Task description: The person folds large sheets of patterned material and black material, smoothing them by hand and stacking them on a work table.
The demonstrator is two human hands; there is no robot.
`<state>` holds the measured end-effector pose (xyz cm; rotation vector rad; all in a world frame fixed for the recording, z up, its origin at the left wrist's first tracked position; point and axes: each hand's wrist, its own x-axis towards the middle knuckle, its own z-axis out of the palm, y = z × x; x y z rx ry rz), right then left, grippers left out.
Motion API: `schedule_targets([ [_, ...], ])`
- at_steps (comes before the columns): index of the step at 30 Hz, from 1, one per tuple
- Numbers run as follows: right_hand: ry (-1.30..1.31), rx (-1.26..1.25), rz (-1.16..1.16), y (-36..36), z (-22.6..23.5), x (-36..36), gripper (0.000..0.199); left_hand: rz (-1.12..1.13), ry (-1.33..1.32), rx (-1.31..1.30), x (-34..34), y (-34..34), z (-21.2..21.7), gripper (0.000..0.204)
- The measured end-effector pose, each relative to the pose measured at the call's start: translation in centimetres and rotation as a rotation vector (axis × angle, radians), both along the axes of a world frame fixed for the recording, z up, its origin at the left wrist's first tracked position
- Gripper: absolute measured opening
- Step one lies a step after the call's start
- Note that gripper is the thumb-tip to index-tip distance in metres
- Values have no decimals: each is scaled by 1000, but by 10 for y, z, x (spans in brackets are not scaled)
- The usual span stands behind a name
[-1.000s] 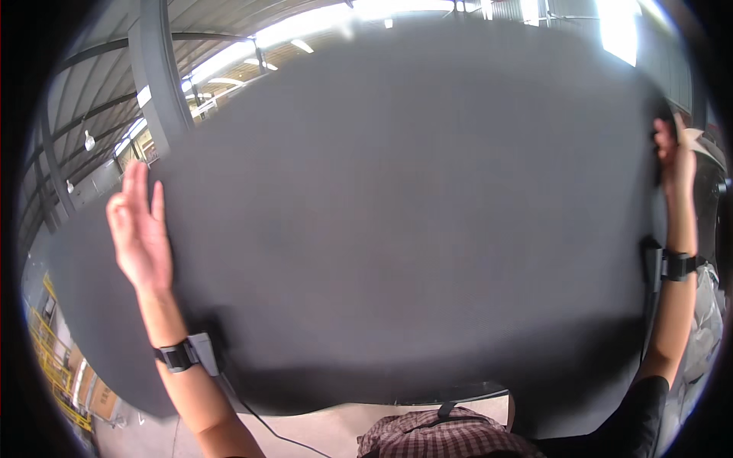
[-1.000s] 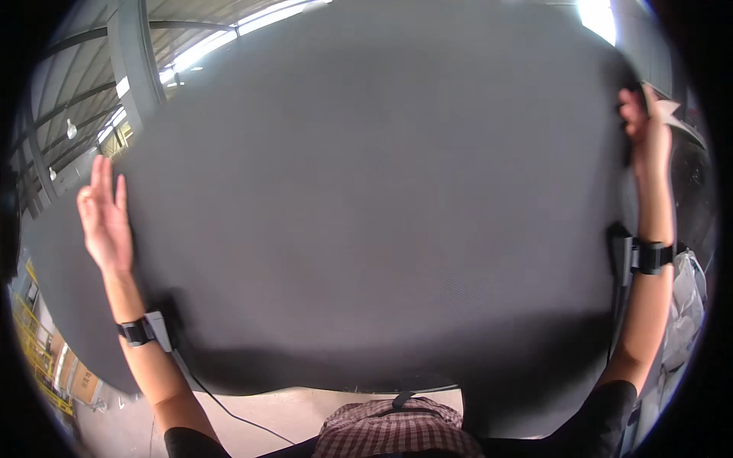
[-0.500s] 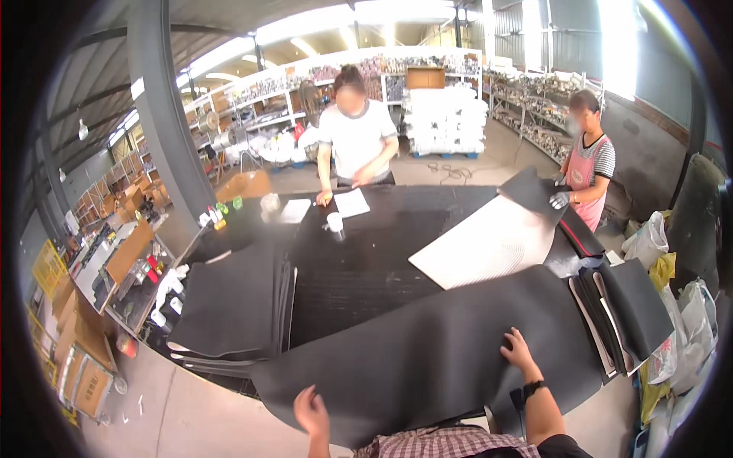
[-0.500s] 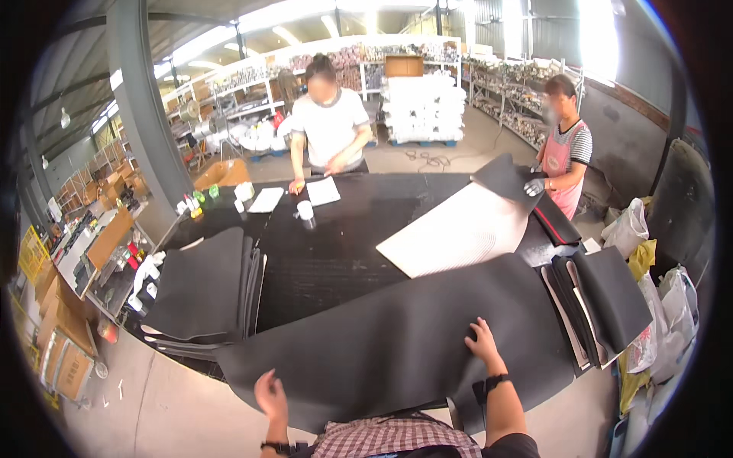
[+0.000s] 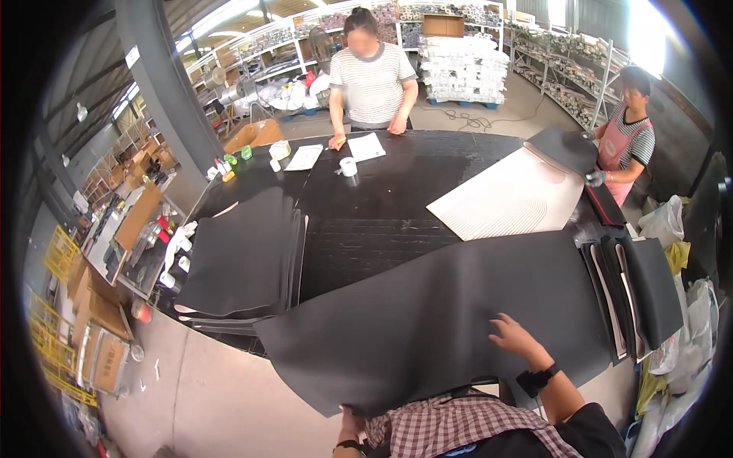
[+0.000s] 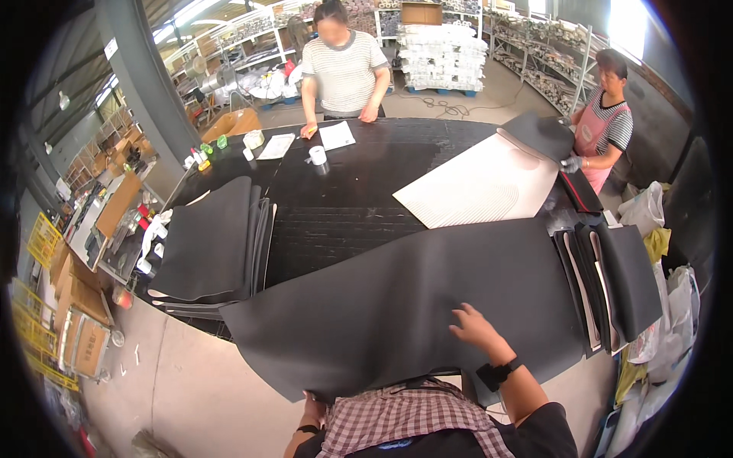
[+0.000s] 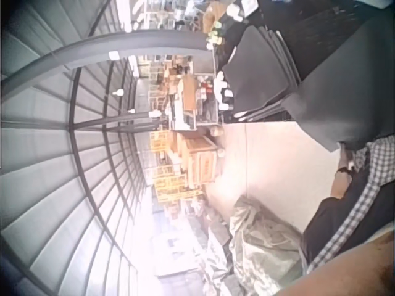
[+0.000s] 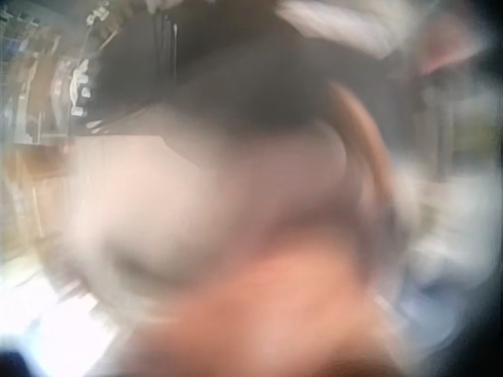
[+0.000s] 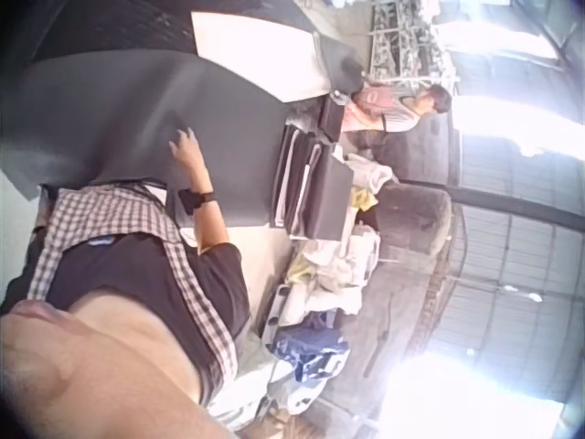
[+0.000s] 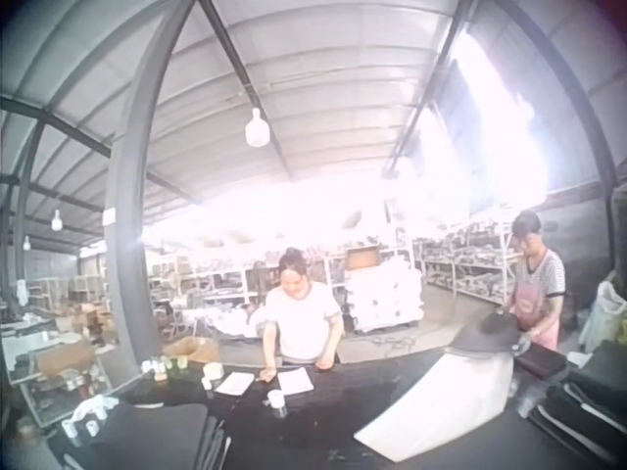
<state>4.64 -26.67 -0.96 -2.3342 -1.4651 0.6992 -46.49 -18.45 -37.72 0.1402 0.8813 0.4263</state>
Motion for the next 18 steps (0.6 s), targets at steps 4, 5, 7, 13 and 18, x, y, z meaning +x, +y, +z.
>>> schedule_targets([
  [4,-4,105,229,34,8,-41,52,538,-95,86,58,49,110,69],
  [5,-57,54,165,40,0,-54,51,597,17,61,60,52,132,61],
  [7,-108,10,110,42,-10,-73,50,665,130,42,44,43,144,52],
  [13,-73,192,-34,42,-20,-87,49,860,-27,455,22,9,260,55],
  [18,192,386,4,23,6,-93,50,797,106,860,37,29,441,60],
])
